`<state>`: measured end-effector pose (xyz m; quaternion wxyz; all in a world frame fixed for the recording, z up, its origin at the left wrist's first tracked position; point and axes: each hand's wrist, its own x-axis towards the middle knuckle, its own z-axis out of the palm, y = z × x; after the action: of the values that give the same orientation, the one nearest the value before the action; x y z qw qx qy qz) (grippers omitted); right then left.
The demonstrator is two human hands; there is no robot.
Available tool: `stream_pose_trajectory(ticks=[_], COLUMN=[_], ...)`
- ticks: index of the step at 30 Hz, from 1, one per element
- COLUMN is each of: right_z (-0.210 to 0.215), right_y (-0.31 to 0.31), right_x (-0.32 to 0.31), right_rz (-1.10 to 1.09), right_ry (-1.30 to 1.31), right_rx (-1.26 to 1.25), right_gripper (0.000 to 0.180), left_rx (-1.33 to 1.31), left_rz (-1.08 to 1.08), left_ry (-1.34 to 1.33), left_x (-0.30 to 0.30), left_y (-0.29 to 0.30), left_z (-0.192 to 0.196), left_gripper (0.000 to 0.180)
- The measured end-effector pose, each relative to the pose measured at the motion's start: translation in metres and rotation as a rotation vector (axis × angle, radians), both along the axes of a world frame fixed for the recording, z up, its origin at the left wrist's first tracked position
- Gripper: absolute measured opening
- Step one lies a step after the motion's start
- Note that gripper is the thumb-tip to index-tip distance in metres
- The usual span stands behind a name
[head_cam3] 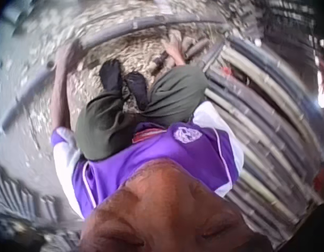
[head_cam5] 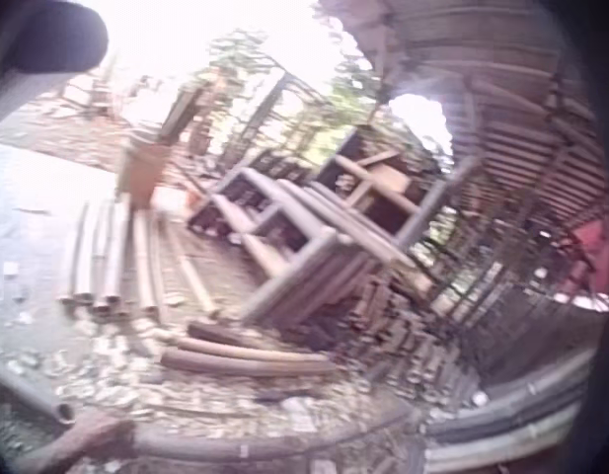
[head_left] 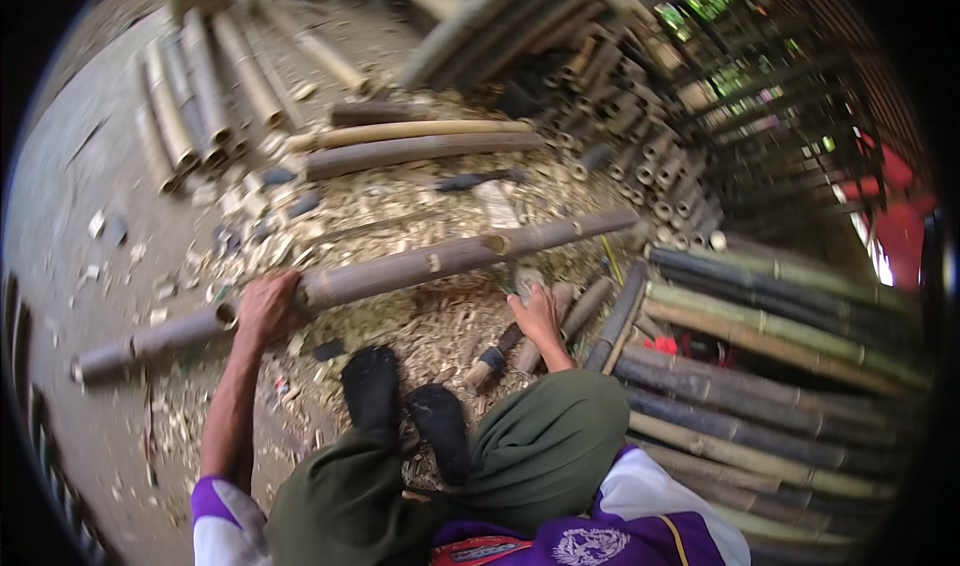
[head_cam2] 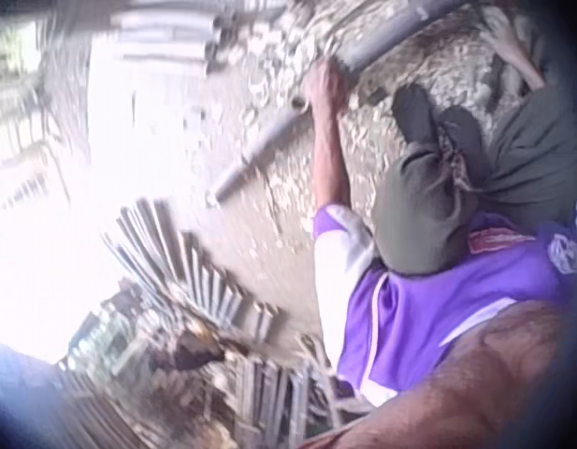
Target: The person sits on the floor and uses a chisel and a wooden mallet to carve holes into a long bamboo pole. They repeatedly position the chisel and strike it to remove material, creating openings along the length of the bamboo.
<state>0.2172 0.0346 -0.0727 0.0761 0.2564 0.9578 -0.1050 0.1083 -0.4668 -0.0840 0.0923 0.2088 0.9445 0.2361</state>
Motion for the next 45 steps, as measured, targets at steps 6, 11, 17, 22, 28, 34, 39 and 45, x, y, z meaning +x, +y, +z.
stream_pose_trajectory(ticks=[6, 11, 17, 22, 28, 34, 39, 45], right_z=[-0.012, -0.02, -0.043, -0.053, -0.045, -0.031, -0.028, -0.026], right_y=[0.057, 0.041, 0.054, 0.066, 0.109, 0.135, 0.143, 0.148], right_x=[0.002, -0.009, -0.007, -0.008, -0.038, -0.051, -0.054, -0.056], right_rz=[-0.158, -0.082, 0.04, -0.043, -0.341, -0.509, -0.565, -0.588], right_ry=[-0.127, -0.193, -0.01, 0.138, 0.06, -0.082, -0.089, -0.134], right_rx=[0.142, 0.165, 0.294, 0.325, 0.274, 0.253, 0.229, 0.181], right_gripper=[0.077, 0.081, 0.074, 0.067, 0.061, 0.067, 0.068, 0.073], left_rx=[-0.02, -0.028, -0.013, -0.023, 0.015, -0.03, -0.062, -0.072], left_rz=[0.007, 0.029, 0.042, 0.057, 0.056, 0.016, 0.06, 0.078], left_ry=[-0.092, -0.133, -0.109, -0.17, -0.053, -0.046, -0.005, -0.067], left_x=[-0.001, -0.002, -0.002, 0.001, 0.001, -0.026, -0.048, -0.058], left_y=[0.01, -0.029, -0.03, -0.033, -0.067, -0.077, -0.107, -0.122], left_z=[0.004, 0.006, 0.006, 0.014, 0.006, 0.002, -0.007, 0.005], left_gripper=[0.056, 0.057, 0.063, 0.062, 0.064, 0.078, 0.073, 0.073])
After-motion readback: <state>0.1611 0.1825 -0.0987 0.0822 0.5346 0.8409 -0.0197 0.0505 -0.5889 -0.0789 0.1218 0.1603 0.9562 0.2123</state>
